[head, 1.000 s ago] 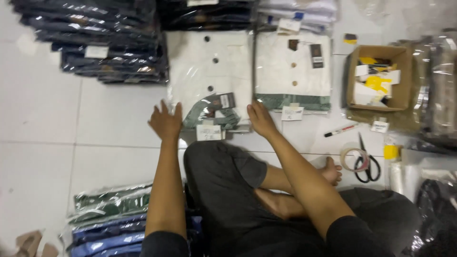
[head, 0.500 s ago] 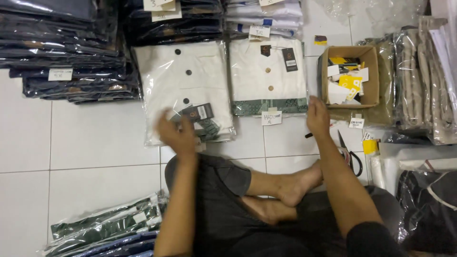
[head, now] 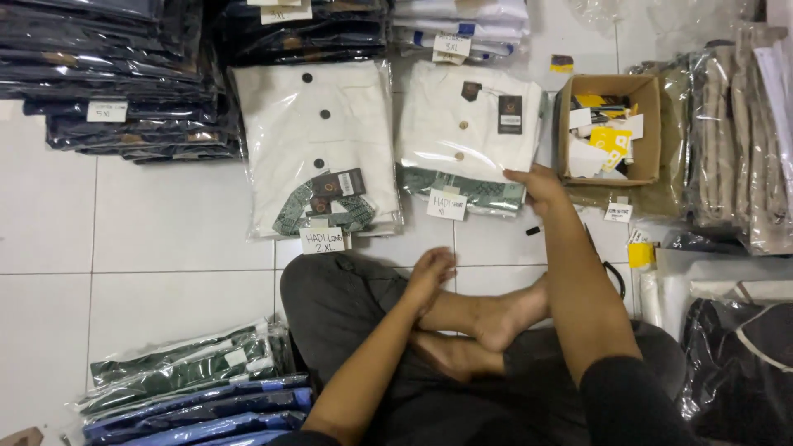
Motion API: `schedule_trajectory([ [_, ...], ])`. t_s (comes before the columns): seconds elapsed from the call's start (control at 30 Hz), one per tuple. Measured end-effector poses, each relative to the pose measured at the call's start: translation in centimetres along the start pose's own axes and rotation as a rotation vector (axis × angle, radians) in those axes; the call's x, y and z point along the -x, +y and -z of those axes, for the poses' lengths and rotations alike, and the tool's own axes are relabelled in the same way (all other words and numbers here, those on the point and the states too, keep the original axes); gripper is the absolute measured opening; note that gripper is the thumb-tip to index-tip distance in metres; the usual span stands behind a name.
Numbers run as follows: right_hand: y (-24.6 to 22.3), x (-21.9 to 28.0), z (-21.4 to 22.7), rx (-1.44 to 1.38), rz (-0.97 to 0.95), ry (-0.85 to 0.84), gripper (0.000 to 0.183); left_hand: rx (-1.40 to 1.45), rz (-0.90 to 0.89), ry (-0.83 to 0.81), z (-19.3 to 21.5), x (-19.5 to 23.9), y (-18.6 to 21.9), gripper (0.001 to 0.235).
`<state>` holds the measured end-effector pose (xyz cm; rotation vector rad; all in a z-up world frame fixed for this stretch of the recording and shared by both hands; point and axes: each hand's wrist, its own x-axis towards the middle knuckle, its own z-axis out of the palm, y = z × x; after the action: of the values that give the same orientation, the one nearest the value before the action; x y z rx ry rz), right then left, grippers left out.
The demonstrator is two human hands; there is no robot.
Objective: The person sits on a tiled floor surrounded by stacks of packaged clothing. They write on small white paper labels using a black marker, then use scissors to cut pieces of clear tape. The person applies the tape to the labels and sticks them onto the plastic-wrapped garments.
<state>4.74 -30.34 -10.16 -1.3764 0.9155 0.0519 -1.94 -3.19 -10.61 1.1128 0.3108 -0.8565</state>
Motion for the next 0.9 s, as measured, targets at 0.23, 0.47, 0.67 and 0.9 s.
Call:
schedule_trajectory([
  [0.23, -3.2, 10.8, 0.8, -0.077, 0.153, 0.059, 0.043, 0.42, 0.178, -0.018, -0.5, 0.6, 3.5, 0.041],
  [0.47, 0.4, 16.7, 4.3, -0.113, 0.105, 0.053, 0.054, 0.637, 0.089, 0.11, -0.8, 0.6, 4.0, 0.054],
  [0.67, 6.3, 18.6, 9.0, -0.234, -0.041, 0.131, 0.072, 0.746, 0.162, 0.1, 0.6, 1.4, 4.5, 0.086],
  [0.9, 11.5, 24.5, 11.0, -0.139, -0.279, 0.104, 0.062, 0.005, 0.462, -0.186, 0.8, -0.7, 1.1, 0.097],
])
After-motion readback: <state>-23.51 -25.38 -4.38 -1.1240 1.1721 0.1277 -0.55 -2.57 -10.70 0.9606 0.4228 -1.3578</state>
